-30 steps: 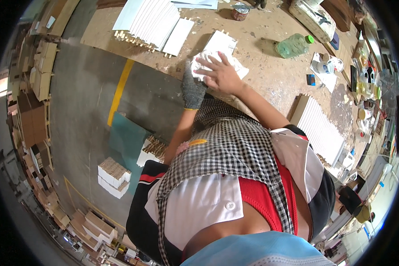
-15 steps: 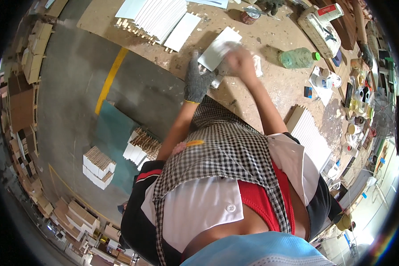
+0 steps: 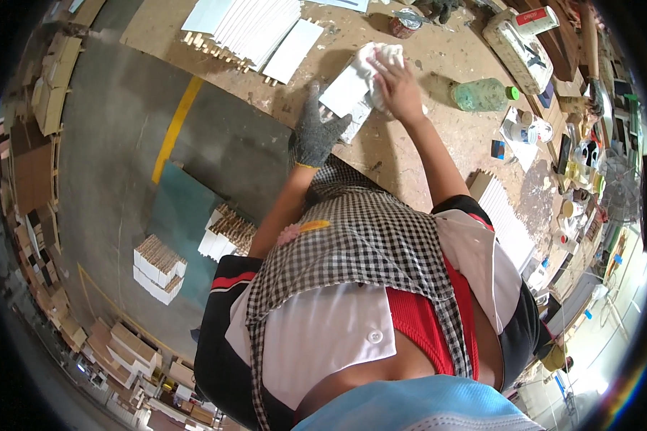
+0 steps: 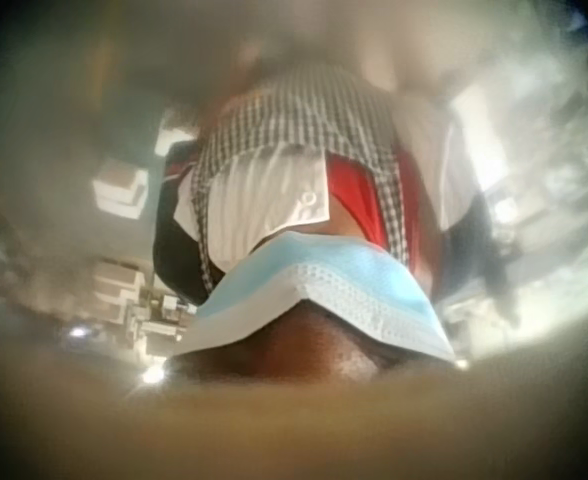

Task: The person picks up wooden slats one at a time, wipes them with a cloth, and applies a blue substance from a container to the ends before placing them back onto a stack.

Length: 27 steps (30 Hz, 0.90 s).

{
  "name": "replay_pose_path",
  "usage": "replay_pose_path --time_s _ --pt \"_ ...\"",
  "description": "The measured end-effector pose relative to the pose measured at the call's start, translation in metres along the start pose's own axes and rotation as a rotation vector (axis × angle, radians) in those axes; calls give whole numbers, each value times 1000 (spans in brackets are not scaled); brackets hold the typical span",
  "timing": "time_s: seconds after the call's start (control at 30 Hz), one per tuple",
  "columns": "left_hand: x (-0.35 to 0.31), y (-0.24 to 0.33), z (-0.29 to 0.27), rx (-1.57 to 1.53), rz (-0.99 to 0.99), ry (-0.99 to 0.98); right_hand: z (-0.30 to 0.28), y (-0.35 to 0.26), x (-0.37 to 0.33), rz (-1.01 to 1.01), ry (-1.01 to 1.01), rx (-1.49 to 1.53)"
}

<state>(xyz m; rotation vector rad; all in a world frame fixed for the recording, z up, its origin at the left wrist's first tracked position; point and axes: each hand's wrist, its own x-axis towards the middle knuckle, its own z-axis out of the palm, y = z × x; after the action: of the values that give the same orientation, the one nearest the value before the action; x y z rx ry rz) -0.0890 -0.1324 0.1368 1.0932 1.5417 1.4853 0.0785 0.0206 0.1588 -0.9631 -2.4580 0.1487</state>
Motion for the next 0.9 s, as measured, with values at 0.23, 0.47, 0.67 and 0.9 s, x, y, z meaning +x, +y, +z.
replay_pose_path --time_s 0.23,0.47,0.67,0.9 --pt "-2 -5 2 124 13 46 1 -19 -43 -152 -88 217" --pt "1 -24 3 -223 -32 -18 6 -50 -44 -228 -76 191" --pt "5 -4 13 -66 2 -66 21 102 -12 208 -86 -143" --pt "-3 -5 19 -43 33 47 17 13 2 275 34 34"
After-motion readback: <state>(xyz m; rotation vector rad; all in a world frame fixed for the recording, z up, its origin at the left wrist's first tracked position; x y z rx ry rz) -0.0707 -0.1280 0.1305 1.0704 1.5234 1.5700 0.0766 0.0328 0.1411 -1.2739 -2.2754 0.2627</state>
